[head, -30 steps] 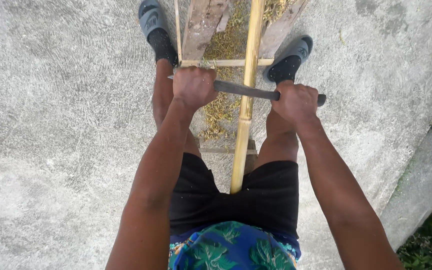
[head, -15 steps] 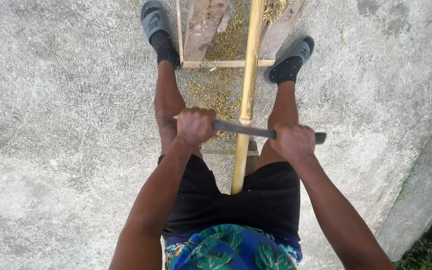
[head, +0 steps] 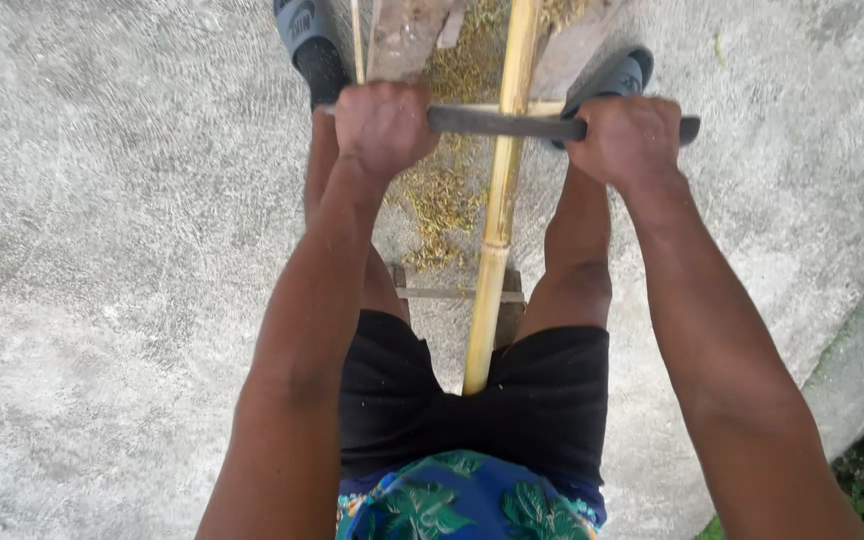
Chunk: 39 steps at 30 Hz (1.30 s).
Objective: Using a large knife to shave and smooth the outer layer of a bamboo pole.
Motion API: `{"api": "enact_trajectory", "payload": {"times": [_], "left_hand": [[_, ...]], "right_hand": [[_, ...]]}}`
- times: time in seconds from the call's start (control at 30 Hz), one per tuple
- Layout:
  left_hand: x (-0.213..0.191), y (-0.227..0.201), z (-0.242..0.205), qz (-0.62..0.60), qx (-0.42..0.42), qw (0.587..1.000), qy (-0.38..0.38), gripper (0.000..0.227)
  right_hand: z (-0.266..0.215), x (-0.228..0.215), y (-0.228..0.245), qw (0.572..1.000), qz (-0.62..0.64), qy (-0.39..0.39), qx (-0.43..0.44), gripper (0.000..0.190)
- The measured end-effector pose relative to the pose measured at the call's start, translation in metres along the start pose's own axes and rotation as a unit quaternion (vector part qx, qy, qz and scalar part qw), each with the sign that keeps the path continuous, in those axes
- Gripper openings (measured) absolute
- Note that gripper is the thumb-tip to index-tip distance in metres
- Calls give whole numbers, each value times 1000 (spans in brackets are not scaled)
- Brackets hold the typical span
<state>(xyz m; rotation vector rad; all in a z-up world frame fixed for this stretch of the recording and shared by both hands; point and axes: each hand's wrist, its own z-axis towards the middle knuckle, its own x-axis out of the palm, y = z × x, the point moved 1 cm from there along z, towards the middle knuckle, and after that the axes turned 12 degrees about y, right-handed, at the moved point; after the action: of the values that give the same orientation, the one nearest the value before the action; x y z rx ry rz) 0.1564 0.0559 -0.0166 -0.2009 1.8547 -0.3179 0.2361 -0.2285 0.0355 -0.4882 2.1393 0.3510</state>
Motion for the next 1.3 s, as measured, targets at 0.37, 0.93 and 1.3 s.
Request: {"api": "enact_trajectory", "payload": {"times": [0.37,0.93,1.3], "left_hand": [[18,-52,-103,-23,-25,990,133,38],[-5,-31,-49,-8,-26,996,82,18],[-20,6,49,21,-14,999,-35,10]], "right_hand": [[-112,63,22,999,39,12,9,16],[-45,37,2,999,39,33,-9,18],[63,-11,-41,999,-31,29,-17,19]]}}
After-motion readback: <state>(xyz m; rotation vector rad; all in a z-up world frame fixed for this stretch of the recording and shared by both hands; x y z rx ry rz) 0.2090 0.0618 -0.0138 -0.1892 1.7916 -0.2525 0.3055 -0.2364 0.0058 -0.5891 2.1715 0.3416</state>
